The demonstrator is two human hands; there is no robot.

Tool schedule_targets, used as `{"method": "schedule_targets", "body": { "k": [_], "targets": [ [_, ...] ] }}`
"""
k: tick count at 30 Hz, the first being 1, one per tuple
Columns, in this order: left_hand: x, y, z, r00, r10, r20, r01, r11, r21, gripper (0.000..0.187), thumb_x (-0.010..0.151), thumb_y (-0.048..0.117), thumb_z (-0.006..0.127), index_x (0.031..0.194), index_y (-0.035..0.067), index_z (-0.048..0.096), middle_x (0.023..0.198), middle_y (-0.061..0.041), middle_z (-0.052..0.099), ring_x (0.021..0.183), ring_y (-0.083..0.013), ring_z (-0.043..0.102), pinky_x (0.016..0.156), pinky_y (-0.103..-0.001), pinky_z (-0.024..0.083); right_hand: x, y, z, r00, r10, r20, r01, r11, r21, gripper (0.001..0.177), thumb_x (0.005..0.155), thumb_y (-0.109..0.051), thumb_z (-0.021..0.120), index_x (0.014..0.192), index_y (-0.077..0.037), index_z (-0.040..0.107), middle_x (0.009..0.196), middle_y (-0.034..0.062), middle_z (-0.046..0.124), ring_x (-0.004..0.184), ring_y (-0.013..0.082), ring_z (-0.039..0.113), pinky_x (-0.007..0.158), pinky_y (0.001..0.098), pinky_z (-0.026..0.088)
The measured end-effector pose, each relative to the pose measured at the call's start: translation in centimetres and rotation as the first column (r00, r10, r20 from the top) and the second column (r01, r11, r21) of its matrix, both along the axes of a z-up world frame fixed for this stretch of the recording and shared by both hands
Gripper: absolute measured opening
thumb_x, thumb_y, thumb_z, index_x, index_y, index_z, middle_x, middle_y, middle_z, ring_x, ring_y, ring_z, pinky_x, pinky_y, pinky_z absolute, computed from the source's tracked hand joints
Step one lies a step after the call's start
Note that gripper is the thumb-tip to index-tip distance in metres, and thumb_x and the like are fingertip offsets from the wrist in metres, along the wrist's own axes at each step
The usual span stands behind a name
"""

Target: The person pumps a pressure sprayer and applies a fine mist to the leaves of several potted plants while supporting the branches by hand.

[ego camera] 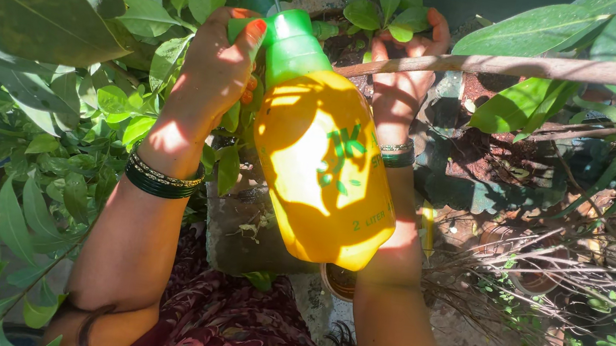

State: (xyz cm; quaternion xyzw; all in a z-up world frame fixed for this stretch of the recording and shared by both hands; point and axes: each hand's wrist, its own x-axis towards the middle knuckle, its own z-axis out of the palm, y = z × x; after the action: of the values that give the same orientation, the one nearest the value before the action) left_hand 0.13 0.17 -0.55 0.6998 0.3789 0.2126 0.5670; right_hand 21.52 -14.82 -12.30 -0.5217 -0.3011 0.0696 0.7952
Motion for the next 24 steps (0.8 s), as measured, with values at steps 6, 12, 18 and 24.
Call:
{"method": "schedule_targets", "body": {
  "k": [6,12,18,24],
  "targets": [
    [0.3,-0.4,0.8,1.000,0.029,-0.005,-0.030,0.995,-0.093,0.027,0.100,0.029,0.062,0.117,0.008,0.063,0.076,-0.002,0.059,0.056,-0.0138,0.057,0.047,-0.032,0.048,0.7,-0.2,-1.6,0.983,0.117,-0.140,-0.086,0.974,0.210,0.082,0.095,0.012,0.068,0.157,-0.013,0.022,0.127,0.0105,0.065,0.117,0.0168,0.061,0.107,0.0334,0.052],
    [0.5,-0.3,0.5,0.999,-0.015,0.051,0.014,1.000,0.025,0.025,0.102,0.027,0.064,0.117,0.007,0.066,0.081,-0.001,0.064,0.064,-0.0098,0.060,0.056,-0.029,0.051,0.9,-0.9,-2.3,0.979,-0.205,0.023,0.206,0.975,-0.080,0.095,0.092,0.006,0.076,0.159,-0.015,0.011,0.111,0.0078,0.063,0.101,0.0171,0.064,0.092,0.0327,0.058],
    [0.2,0.3,-0.5,0.999,-0.041,0.018,0.040,0.997,0.060,0.025,0.103,0.027,0.063,0.118,0.008,0.068,0.079,0.001,0.064,0.065,-0.0081,0.056,0.059,-0.027,0.048,1.2,-0.4,-2.0,0.996,-0.087,0.013,0.087,0.996,-0.013,0.076,0.101,0.009,0.078,0.156,-0.011,0.029,0.114,0.0109,0.064,0.104,0.0180,0.063,0.095,0.0329,0.054],
    [0.4,0.3,-0.1,1.000,-0.015,0.017,0.016,0.998,-0.055,0.028,0.100,0.029,0.063,0.118,0.007,0.065,0.073,0.001,0.060,0.057,-0.0099,0.053,0.050,-0.030,0.045,1.0,-0.4,-1.5,0.997,-0.064,0.048,0.065,0.998,-0.005,0.071,0.093,0.005,0.075,0.142,-0.011,0.026,0.104,0.0062,0.068,0.096,0.0150,0.067,0.091,0.0309,0.056]
  ]
}}
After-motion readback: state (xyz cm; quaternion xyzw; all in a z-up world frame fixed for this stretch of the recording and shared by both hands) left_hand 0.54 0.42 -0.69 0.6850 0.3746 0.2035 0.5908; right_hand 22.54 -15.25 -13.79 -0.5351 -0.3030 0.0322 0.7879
